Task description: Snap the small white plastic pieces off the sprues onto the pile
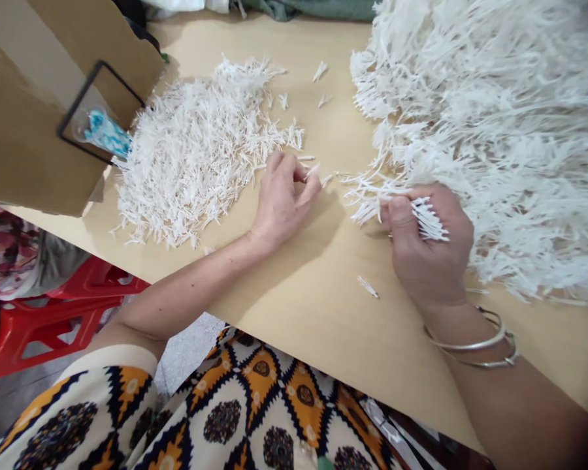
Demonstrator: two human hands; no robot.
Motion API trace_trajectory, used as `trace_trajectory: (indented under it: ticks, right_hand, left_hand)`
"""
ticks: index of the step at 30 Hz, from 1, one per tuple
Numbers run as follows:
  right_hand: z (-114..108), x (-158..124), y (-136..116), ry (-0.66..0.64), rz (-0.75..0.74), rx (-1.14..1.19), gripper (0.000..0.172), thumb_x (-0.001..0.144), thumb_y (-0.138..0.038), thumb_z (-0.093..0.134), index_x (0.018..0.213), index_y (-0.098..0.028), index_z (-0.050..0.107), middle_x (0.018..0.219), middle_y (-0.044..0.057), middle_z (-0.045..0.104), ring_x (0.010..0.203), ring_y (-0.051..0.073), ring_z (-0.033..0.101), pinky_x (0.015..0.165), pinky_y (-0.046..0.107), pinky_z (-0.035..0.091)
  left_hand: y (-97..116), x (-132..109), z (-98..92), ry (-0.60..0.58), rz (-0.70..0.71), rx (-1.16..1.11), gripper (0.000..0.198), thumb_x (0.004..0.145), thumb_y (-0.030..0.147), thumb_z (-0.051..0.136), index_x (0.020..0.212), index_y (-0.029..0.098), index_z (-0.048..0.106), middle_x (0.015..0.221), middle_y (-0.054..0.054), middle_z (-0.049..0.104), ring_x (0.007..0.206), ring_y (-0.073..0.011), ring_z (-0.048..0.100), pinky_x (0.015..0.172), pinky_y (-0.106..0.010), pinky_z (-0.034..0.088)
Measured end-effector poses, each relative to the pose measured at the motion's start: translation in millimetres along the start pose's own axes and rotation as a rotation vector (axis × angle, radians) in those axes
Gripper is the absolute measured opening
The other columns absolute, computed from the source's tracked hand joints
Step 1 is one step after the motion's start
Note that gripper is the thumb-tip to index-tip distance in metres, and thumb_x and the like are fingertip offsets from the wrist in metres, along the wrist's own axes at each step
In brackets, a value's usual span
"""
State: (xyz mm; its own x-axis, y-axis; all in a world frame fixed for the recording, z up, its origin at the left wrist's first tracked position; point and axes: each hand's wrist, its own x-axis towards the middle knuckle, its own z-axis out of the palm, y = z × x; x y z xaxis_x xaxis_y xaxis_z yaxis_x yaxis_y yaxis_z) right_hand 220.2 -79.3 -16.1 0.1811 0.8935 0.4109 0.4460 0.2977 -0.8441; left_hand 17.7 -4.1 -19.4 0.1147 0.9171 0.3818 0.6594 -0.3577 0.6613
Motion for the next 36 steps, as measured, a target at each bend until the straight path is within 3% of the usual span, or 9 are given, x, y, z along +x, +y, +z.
trace_trajectory:
  ticks: [3,7,12,16,24,28,31,36]
  right_hand:
    - [0,1,0,-0.009,0.042,0.062,0.019,0.103,-0.047,0.064,0.095,-0.031,0.067,0.077,-0.001,0.061,0.069,0.018,0.058,0.067,0.036,0.046]
    - [0,2,-3,-0.034,0.071,0.137,0.016,0.104,-0.043,0.064,0.096,-0.030,0.068,0.076,-0.001,0.062,0.070,0.017,0.060,0.069,0.036,0.049]
    - [-1,4,-6,-0.051,0.077,0.184,0.015,0.101,-0.039,0.068,0.101,-0.025,0.072,0.082,-0.001,0.070,0.075,0.014,0.066,0.073,0.033,0.054]
    - [-1,4,-7,-0.083,0.033,0.162,0.011,0.101,-0.038,0.070,0.102,-0.028,0.074,0.086,-0.001,0.073,0.079,0.016,0.069,0.077,0.034,0.055]
    - [-1,2,-7,-0.098,0.040,0.147,0.010,0.100,-0.038,0.070,0.104,-0.030,0.075,0.087,-0.001,0.073,0.078,0.017,0.069,0.076,0.035,0.055]
    - [-3,3,-6,-0.149,0.019,0.078,0.008,0.101,-0.037,0.069,0.099,-0.030,0.072,0.082,-0.001,0.069,0.076,0.018,0.066,0.075,0.037,0.053]
    - [-3,5,-5,-0.230,-0.053,0.012,0.009,0.101,-0.038,0.067,0.096,-0.032,0.070,0.087,0.001,0.072,0.082,0.021,0.067,0.083,0.042,0.054]
    - [-3,2,-9,-0.252,-0.147,0.027,0.005,0.102,-0.031,0.064,0.102,-0.034,0.068,0.093,0.001,0.072,0.086,0.022,0.067,0.087,0.045,0.053]
  left_hand:
    - [-5,0,0.4,0.094,0.009,-0.001,0.009,0.098,0.026,0.063,0.102,0.026,0.055,0.113,-0.007,0.062,0.102,-0.0203,0.056,0.095,-0.041,0.050]
    - [2,-4,-6.9,0.129,0.070,0.052,0.027,0.099,0.035,0.066,0.122,0.028,0.055,0.129,-0.011,0.056,0.121,-0.0241,0.052,0.104,-0.044,0.049]
    - [17,-8,-14.8,-0.090,0.292,0.010,0.029,0.103,0.053,0.059,0.111,0.026,0.068,0.122,-0.012,0.059,0.120,-0.0246,0.056,0.109,-0.047,0.048]
    - [17,-6,-12.4,-0.221,0.362,-0.042,0.025,0.104,0.046,0.061,0.102,0.024,0.073,0.118,-0.011,0.062,0.116,-0.0223,0.059,0.109,-0.046,0.048]
    - [12,-2,-12.5,-0.308,0.338,-0.214,0.015,0.101,0.038,0.066,0.099,0.024,0.072,0.113,-0.007,0.065,0.110,-0.0181,0.063,0.104,-0.037,0.053]
    - [15,-2,-11.6,-0.288,0.254,-0.128,0.011,0.102,0.031,0.063,0.095,0.022,0.065,0.110,-0.007,0.066,0.107,-0.0192,0.064,0.101,-0.039,0.054]
    - [18,-5,-8.8,-0.257,0.200,-0.050,0.010,0.101,0.023,0.060,0.091,0.022,0.060,0.108,-0.007,0.065,0.105,-0.0199,0.064,0.098,-0.040,0.053]
    - [11,-2,-2.7,-0.203,0.155,0.007,0.015,0.099,0.020,0.059,0.084,0.023,0.057,0.102,-0.006,0.066,0.095,-0.0186,0.063,0.090,-0.040,0.053]
